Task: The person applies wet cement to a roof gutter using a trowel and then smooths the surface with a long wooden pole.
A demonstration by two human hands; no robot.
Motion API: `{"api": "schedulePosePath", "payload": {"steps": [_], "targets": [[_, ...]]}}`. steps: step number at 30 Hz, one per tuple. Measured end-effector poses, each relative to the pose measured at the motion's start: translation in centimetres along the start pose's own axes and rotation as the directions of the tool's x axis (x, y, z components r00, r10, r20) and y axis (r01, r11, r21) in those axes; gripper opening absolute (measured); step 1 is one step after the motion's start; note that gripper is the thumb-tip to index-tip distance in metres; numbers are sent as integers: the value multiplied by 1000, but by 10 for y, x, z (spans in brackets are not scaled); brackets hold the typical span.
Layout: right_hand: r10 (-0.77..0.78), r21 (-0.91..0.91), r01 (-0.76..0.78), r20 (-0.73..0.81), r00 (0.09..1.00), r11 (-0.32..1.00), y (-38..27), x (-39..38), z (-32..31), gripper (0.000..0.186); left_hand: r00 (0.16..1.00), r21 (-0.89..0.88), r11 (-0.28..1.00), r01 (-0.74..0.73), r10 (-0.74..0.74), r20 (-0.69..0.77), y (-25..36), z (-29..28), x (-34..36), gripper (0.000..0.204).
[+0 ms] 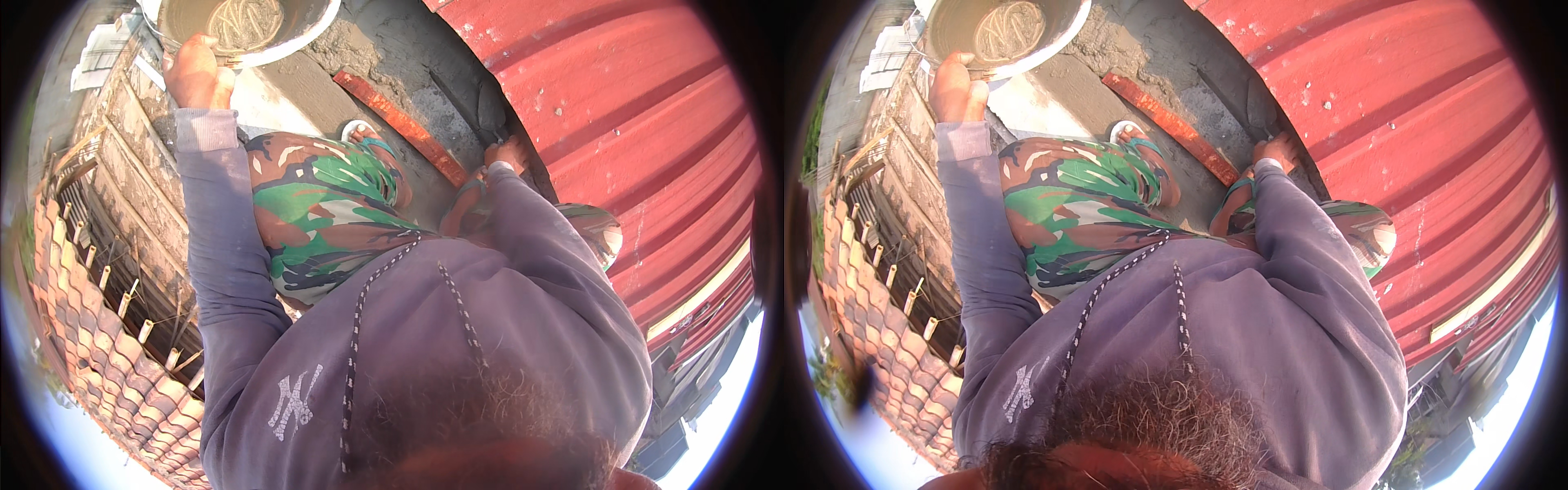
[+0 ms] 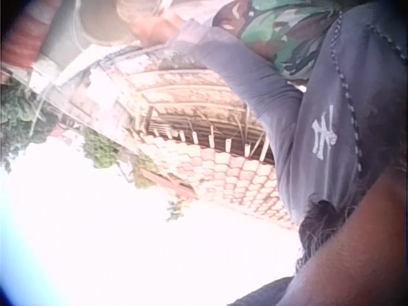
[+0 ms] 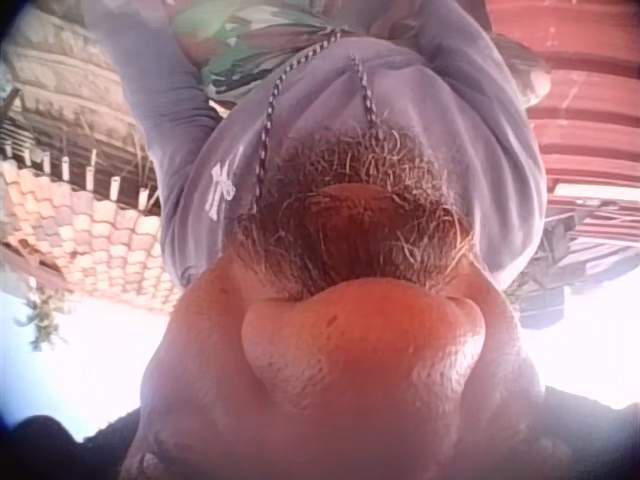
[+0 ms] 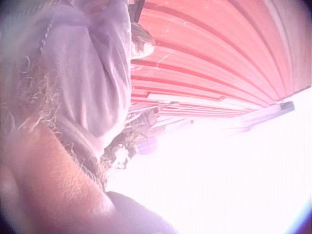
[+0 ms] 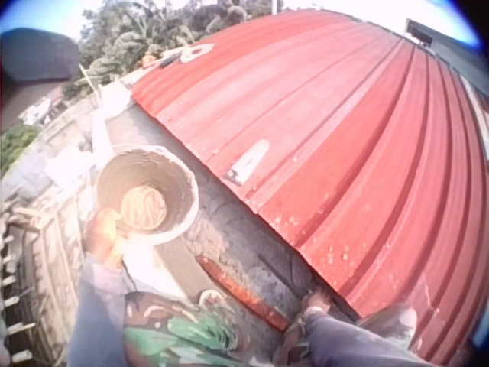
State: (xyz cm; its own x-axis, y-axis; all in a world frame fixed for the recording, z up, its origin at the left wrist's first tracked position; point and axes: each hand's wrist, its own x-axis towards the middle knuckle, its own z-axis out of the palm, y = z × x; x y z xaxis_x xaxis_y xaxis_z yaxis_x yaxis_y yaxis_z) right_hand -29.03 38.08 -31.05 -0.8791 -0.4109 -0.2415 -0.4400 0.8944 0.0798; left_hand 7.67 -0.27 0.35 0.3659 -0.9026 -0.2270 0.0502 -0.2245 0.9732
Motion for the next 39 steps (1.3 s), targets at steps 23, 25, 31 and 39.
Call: {"api": "schedulePosePath", "payload": {"steps": [23, 25, 31, 39], "targets": [[-605, 255, 580, 567, 559, 774, -86, -61, -207, 73, 899, -167, 986, -6, -67, -433, -11, 19, -38, 68], [-465, 242, 440, 717, 520, 865, -95, -45, -274, 73, 823, -153, 976, 157, -215, -526, 3, 23, -58, 70], [-459, 300, 383, 771, 442, 874, 15, -15, -452, 64, 794, -152, 872, 465, -487, -364, 139, 2, -160, 97], [-114, 65, 143, 924, 366, 988, 253, -46, -556, 73, 778, 16, 786, 618, -608, -157, 169, -4, -181, 57]]}}
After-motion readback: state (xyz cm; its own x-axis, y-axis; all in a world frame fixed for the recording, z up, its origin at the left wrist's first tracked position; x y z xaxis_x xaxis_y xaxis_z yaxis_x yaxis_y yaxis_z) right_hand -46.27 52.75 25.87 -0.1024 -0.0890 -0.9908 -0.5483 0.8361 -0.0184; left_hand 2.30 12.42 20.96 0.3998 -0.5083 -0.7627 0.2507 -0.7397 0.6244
